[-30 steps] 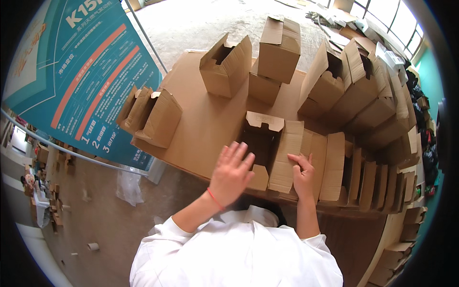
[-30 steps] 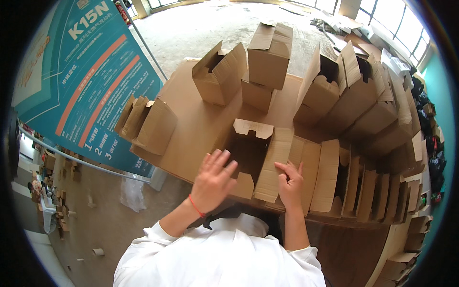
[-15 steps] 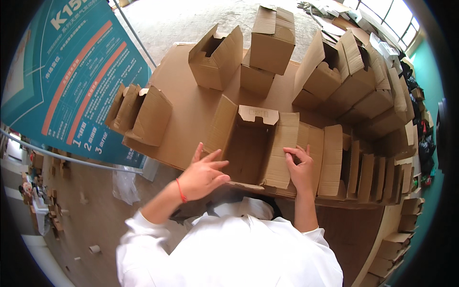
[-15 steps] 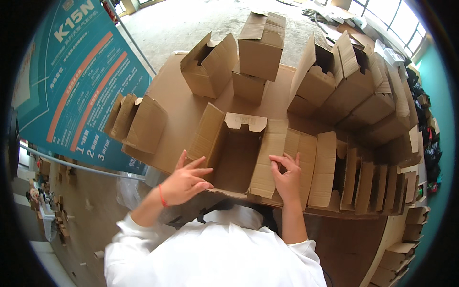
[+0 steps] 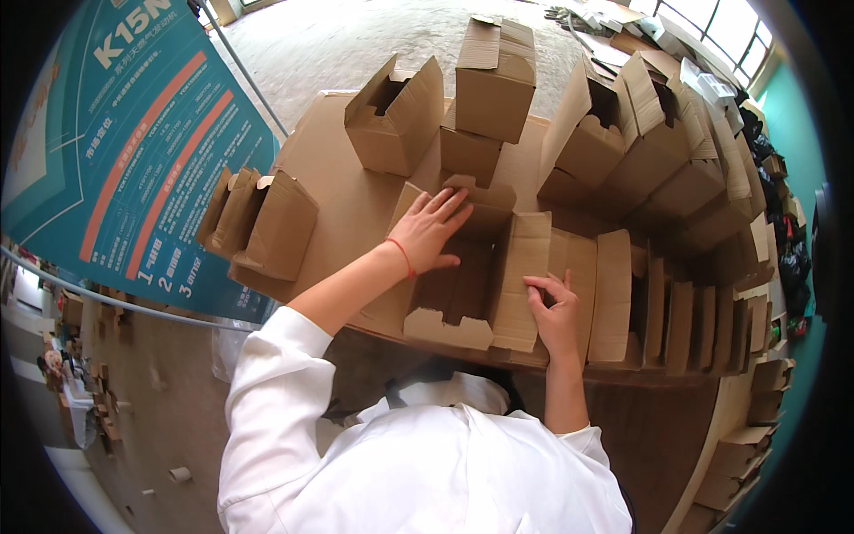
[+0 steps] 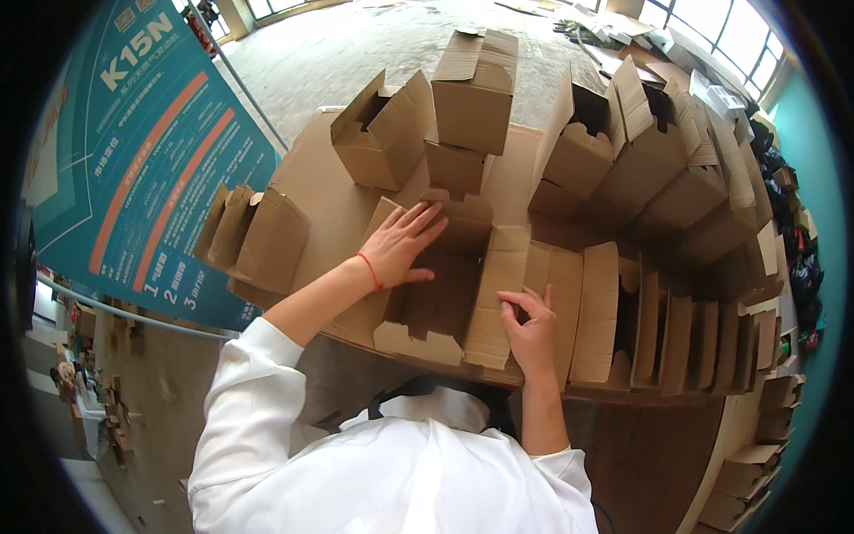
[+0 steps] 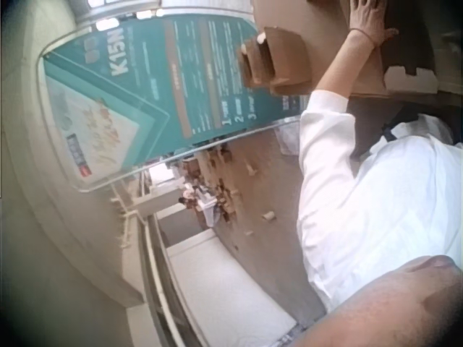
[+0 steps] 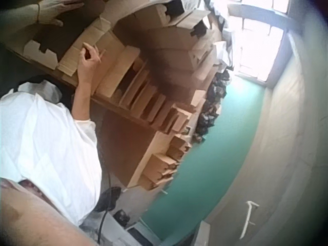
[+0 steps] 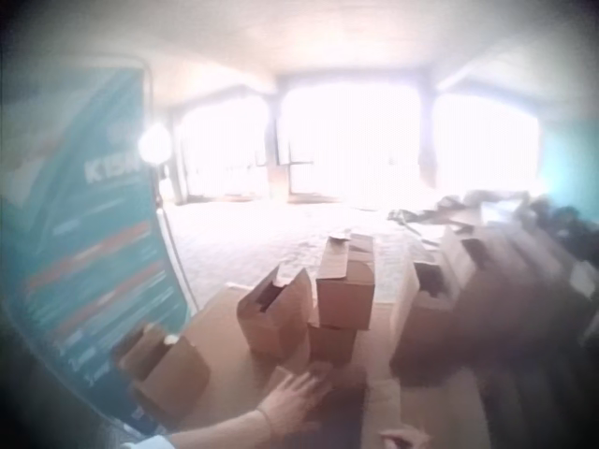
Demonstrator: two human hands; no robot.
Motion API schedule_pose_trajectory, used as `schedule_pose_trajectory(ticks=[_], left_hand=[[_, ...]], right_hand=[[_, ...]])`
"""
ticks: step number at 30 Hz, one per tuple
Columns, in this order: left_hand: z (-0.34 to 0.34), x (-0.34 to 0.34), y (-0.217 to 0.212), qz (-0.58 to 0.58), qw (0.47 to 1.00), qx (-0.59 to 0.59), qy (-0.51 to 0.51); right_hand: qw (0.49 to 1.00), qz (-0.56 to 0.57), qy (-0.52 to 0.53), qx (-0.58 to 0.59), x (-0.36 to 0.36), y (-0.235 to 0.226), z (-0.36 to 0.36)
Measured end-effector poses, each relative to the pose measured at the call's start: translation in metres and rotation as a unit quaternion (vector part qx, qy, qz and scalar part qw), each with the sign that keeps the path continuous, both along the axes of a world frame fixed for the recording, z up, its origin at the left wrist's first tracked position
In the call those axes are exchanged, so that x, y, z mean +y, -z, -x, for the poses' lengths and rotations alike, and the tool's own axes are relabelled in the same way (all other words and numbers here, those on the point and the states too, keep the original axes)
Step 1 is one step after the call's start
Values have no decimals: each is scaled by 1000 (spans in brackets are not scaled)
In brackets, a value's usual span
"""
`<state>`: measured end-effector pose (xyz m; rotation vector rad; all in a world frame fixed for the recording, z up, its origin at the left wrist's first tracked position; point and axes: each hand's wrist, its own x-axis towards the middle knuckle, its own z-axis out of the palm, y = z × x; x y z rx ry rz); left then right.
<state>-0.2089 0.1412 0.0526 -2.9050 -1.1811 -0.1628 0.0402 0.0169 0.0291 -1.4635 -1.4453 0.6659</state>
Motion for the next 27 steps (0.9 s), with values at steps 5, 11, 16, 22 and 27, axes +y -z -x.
schedule_pose_trajectory(ticks=[5, 11, 16, 22, 27], left_hand=[[3, 13, 38, 73, 994, -63, -44], [67, 17, 8, -10, 935, -336, -118], [236, 6, 11, -169, 823, -197, -505], [265, -34, 13, 47, 827, -154, -539], [234, -58, -6, 56, 888, -29, -455]], right_hand=[[999, -30, 8, -27, 6, 1, 6], [999, 3, 12, -30, 0, 7, -6], [1000, 1, -1, -18, 2, 0, -1], [999, -16, 7, -34, 2, -2, 3], [1000, 6, -1, -31, -1, -7, 1]])
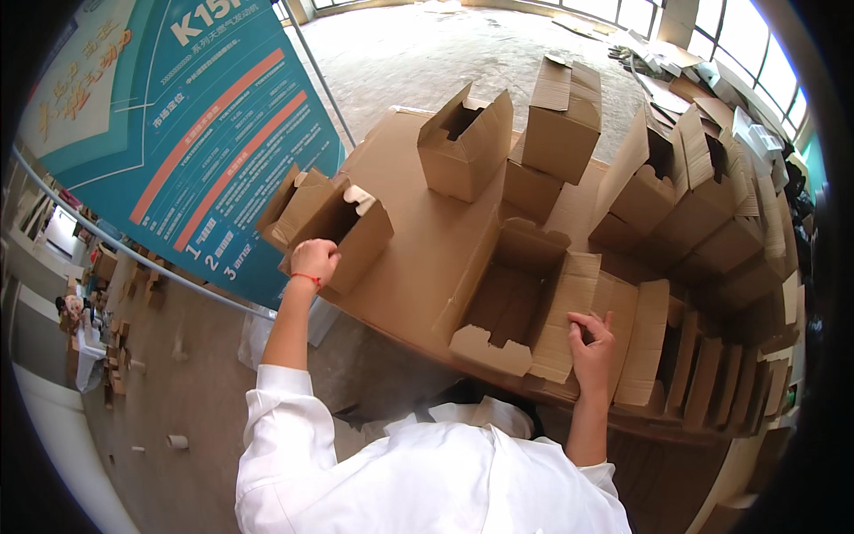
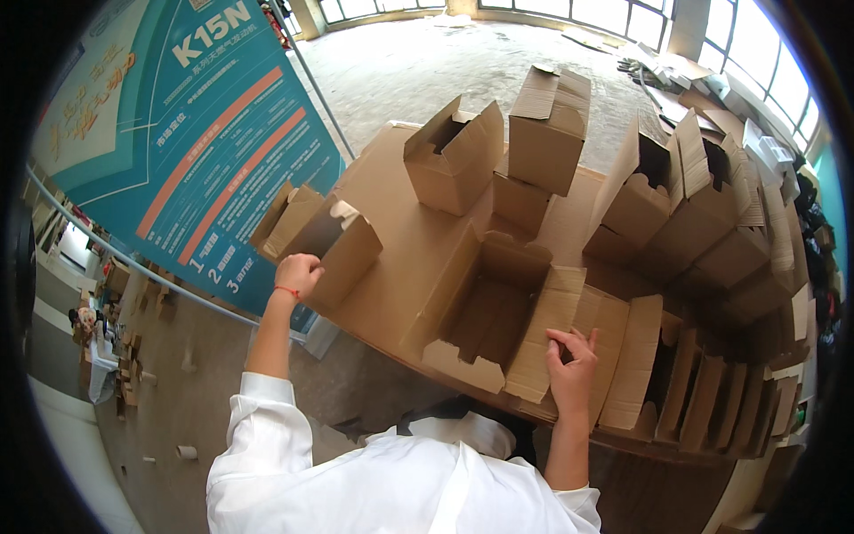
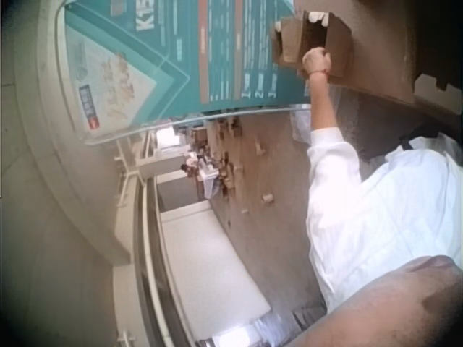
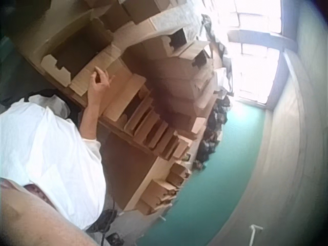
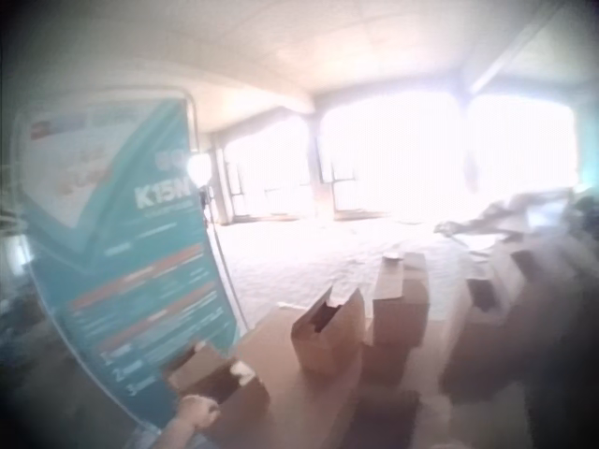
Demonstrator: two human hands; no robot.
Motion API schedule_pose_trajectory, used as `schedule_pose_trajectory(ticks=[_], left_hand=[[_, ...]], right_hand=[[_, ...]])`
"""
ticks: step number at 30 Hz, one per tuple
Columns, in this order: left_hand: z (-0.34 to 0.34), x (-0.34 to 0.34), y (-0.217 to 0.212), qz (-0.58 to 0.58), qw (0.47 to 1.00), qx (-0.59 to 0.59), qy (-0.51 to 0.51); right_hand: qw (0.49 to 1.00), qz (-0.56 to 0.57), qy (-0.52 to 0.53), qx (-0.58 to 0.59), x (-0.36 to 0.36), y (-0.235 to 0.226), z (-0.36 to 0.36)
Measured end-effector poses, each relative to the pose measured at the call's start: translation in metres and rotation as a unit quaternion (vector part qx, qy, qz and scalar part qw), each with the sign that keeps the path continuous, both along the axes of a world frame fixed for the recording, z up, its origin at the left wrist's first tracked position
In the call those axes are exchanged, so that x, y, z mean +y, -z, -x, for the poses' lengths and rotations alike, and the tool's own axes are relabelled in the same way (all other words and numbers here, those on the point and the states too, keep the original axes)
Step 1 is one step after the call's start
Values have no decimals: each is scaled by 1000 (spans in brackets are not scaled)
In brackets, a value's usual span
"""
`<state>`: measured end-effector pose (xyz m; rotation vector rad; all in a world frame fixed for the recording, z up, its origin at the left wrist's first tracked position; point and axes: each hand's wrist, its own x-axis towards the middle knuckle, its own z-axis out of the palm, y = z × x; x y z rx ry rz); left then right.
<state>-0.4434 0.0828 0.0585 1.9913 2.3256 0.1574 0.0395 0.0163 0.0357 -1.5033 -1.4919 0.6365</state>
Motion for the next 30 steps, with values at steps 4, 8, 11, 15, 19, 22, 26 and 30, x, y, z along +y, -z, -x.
schedule_pose_trajectory(ticks=[4, 8, 11, 15, 19, 22, 26, 30], left_hand=[[2, 9, 0, 117, 943, -310, -34], [84, 40, 97, 171, 957, -228, 49], [51, 59, 93, 302, 952, -35, -19], [60, 87, 106, 215, 974, -66, -2], [88, 83, 125, 223, 971, -83, 0], [118, 49, 150, 255, 962, -93, -13], [143, 35, 182, 233, 969, -83, 0], [149, 36, 181, 188, 981, 18, -38]], right_hand=[[1000, -7, 13, -9, 0, 5, 0], [1000, -15, 5, -12, 3, 4, 3], [1000, 3, 14, 2, 0, 2, 0], [1000, -11, 19, 7, 0, 3, 4], [1000, -21, 20, 10, 0, 3, 4], [1000, -2, 11, 4, 2, 2, 3], [1000, -9, 14, 8, 2, 3, 3], [1000, -11, 8, 9, 3, 0, 5]])
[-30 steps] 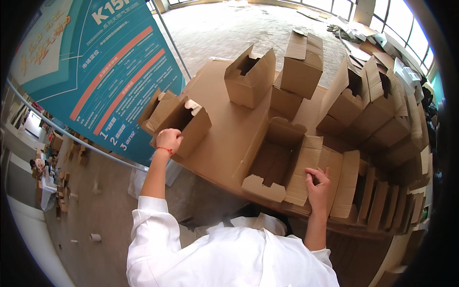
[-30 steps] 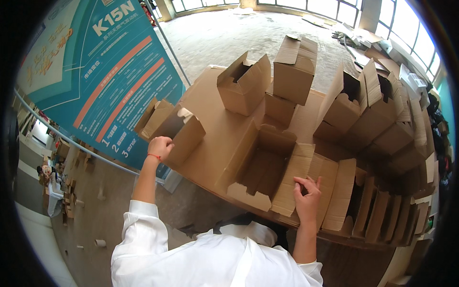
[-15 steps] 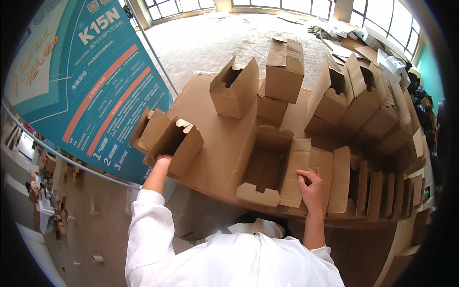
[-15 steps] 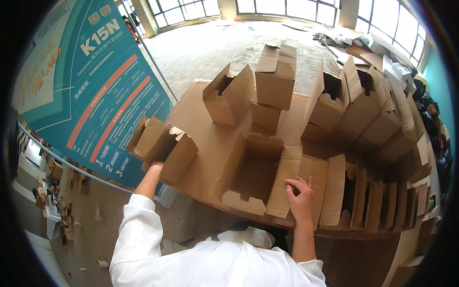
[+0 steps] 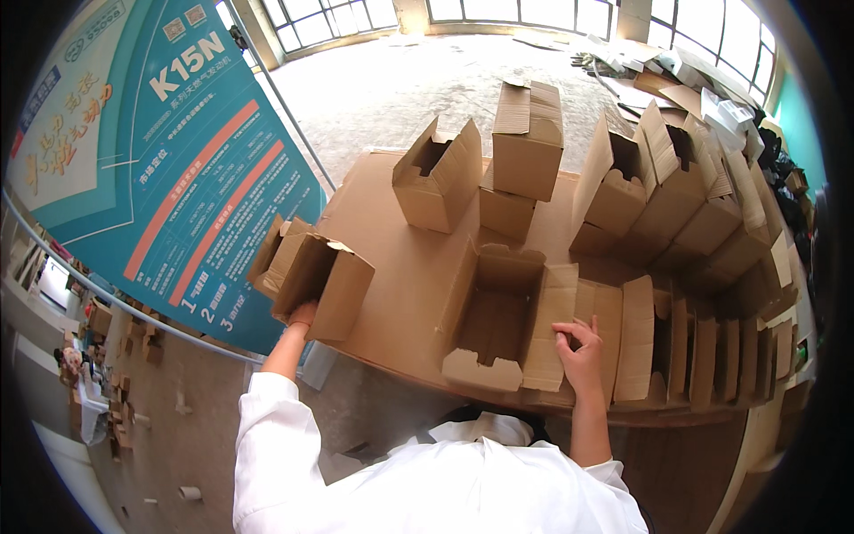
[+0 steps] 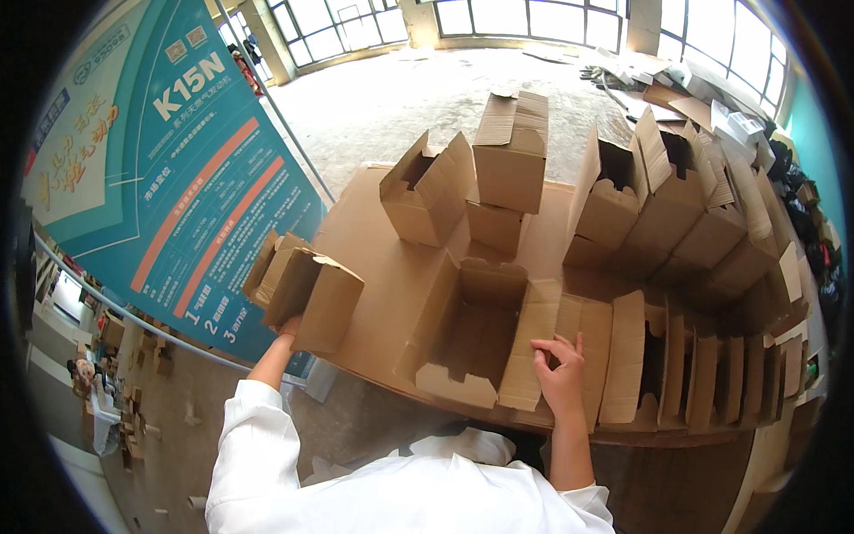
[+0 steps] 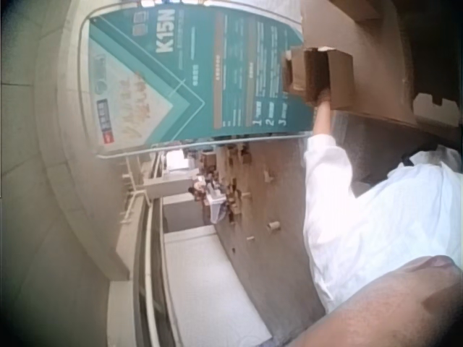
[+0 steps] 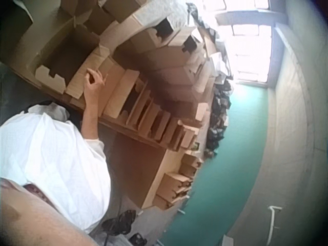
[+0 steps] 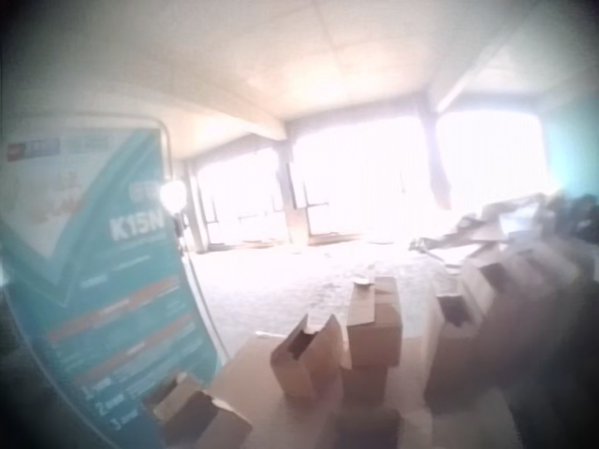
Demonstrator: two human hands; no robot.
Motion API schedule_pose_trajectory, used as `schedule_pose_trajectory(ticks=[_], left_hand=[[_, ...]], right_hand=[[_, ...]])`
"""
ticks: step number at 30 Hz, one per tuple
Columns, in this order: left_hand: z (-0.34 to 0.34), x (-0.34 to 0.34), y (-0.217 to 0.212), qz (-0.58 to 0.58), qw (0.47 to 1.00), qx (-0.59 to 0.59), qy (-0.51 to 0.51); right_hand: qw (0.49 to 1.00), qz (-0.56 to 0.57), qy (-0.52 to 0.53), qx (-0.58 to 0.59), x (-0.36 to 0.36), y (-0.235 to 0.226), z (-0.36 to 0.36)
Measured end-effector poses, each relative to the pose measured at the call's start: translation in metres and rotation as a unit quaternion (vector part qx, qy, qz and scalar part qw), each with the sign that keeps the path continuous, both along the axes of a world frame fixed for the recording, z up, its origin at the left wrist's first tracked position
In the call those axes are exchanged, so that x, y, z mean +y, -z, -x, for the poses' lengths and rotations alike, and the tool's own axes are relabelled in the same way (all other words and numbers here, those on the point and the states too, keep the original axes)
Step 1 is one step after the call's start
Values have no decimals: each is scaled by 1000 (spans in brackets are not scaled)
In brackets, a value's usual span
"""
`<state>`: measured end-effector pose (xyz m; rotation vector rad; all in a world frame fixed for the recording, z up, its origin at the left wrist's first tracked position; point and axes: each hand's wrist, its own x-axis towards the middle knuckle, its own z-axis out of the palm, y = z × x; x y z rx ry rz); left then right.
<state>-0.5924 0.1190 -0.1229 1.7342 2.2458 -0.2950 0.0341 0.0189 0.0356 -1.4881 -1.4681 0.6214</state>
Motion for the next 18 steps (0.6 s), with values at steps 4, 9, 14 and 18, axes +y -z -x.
schedule_pose_trajectory(ticks=[4, 9, 14, 18], left_hand=[[-54, -14, -42, -263, 952, 108, 110], [-123, -23, -171, -118, 993, 30, -9], [-128, -31, -235, -178, 976, -115, -56], [-154, -69, -285, -239, 896, -372, -39]], right_hand=[[1000, 7, 13, -9, -2, 2, -3], [1000, -6, 3, -12, 0, 2, -1], [1000, 1, 0, -2, -2, -3, -1], [1000, -28, 2, -10, 1, 4, 2]])
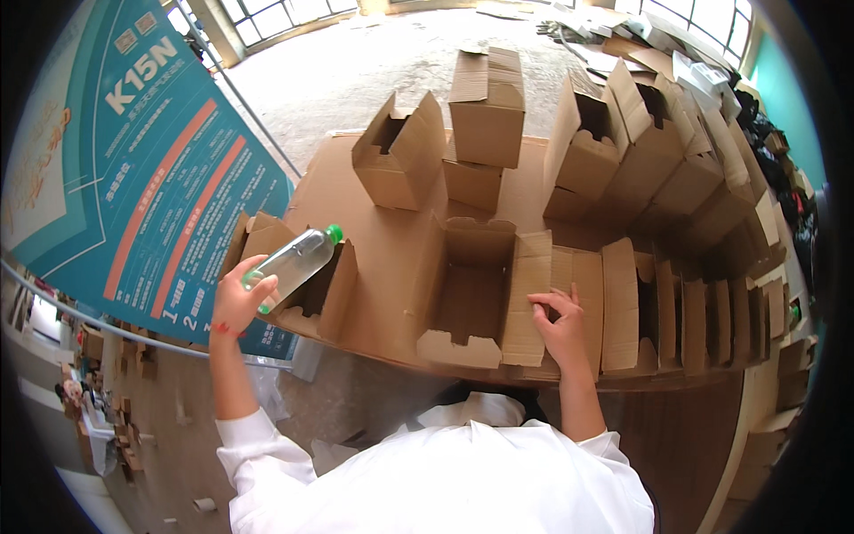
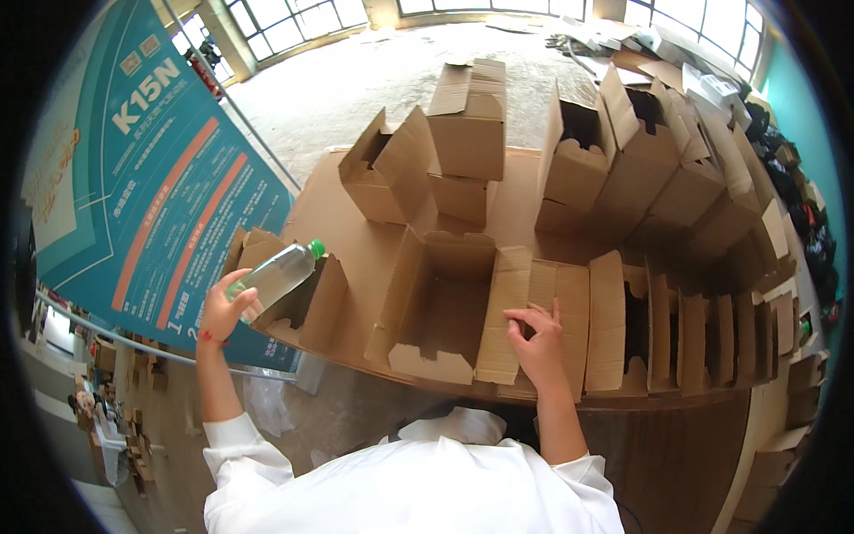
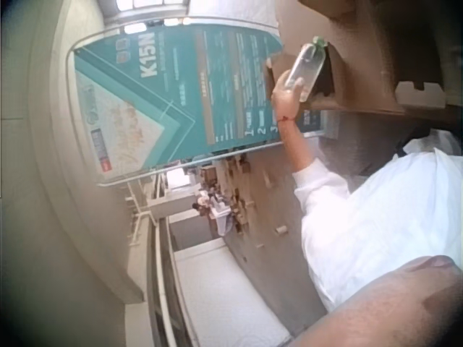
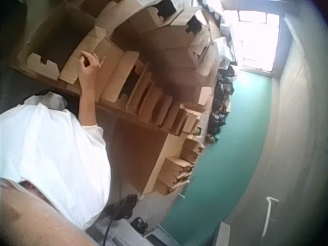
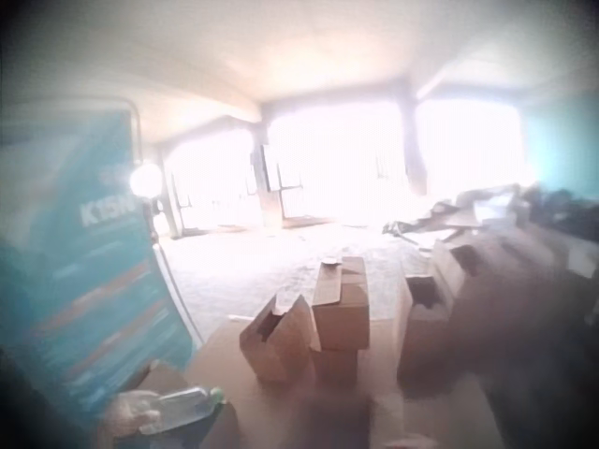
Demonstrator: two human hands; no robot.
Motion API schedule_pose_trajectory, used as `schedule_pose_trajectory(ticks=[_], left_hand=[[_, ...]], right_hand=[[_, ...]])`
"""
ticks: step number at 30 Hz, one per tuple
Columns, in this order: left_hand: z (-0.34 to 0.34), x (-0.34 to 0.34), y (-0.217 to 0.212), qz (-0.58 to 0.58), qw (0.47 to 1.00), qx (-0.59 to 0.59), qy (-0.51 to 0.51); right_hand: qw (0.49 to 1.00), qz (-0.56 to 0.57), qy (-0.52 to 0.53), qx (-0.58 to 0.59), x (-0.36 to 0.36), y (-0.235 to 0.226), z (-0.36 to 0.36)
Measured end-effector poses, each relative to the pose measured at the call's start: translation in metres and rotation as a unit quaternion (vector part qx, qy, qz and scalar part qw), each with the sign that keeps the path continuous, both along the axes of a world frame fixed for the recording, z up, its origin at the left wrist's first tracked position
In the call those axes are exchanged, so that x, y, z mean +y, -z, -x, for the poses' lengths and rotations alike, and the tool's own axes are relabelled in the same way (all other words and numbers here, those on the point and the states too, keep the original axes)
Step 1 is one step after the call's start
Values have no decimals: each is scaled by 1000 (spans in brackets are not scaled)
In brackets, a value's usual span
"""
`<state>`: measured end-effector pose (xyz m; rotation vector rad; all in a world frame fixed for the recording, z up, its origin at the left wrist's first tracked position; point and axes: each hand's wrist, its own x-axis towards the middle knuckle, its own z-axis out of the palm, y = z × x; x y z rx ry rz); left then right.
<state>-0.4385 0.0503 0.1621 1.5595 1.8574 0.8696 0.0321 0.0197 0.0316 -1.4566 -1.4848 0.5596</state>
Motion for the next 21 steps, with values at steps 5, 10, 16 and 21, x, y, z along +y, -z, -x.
schedule_pose_trajectory(ticks=[5, 10, 16, 21], left_hand=[[-98, -20, -51, -29, 982, -63, 174], [-194, -15, -16, -179, 888, 276, 322], [-257, 11, 72, -136, 806, 451, 358], [-286, 28, 96, 20, 781, 522, 341]], right_hand=[[1000, 11, 8, -14, -3, 2, -4], [1000, 9, 2, -9, -3, -3, -5], [999, 12, -10, 28, -7, -2, -6], [1000, -6, -13, -4, -6, 3, -5]])
